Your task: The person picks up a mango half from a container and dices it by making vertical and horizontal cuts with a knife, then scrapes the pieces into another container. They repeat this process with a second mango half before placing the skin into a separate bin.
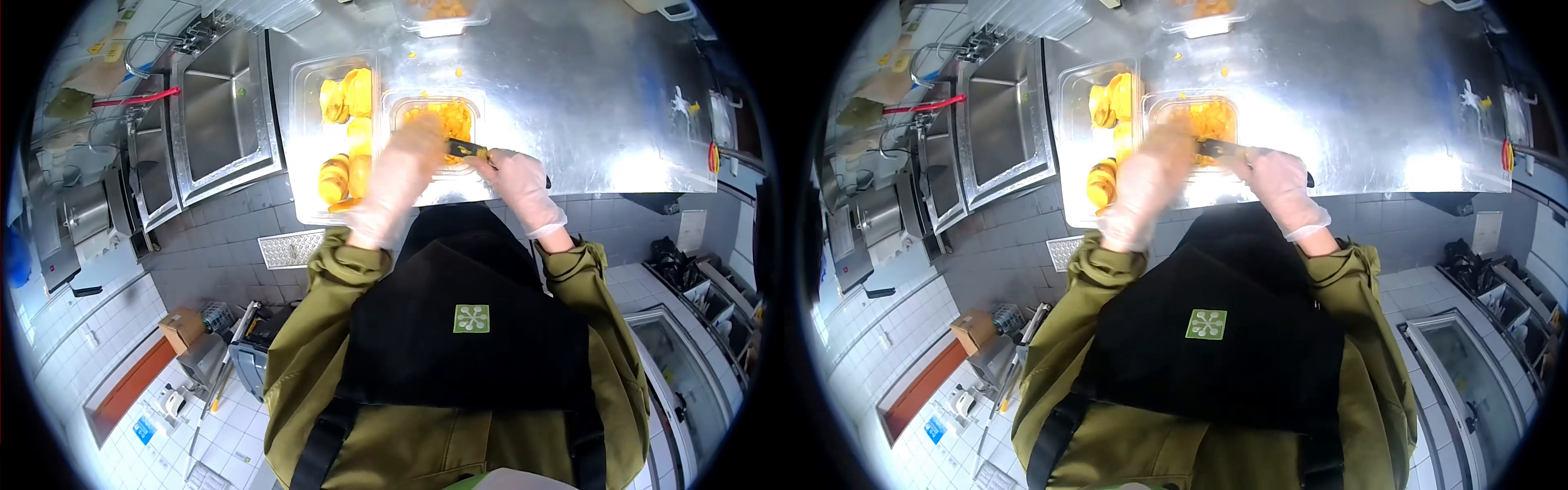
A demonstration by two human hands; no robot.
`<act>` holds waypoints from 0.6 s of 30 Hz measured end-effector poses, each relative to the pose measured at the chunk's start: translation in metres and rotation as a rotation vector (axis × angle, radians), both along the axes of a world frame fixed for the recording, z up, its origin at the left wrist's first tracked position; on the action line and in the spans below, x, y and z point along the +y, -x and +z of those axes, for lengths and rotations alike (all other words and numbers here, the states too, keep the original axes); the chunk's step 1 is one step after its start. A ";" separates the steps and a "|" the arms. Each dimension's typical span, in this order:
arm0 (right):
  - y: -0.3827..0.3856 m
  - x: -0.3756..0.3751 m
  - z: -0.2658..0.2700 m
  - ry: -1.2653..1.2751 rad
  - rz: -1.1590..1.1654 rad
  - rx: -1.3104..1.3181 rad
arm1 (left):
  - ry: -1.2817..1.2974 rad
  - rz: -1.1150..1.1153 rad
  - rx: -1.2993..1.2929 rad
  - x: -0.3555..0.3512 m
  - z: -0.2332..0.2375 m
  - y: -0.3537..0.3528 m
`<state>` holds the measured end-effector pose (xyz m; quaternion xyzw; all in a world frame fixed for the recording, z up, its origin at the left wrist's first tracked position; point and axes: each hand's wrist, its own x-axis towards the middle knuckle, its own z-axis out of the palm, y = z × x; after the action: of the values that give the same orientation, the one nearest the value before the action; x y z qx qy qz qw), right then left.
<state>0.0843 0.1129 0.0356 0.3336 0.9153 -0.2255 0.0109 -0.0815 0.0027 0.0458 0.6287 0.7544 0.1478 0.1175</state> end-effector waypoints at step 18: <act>0.024 0.006 -0.005 0.026 0.111 -0.029 | -0.110 0.065 0.013 -0.003 -0.030 -0.012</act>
<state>0.0605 0.1186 0.0307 0.2852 0.9292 -0.2315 0.0411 -0.0695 -0.0005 0.0154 0.6102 0.7659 0.1888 0.0731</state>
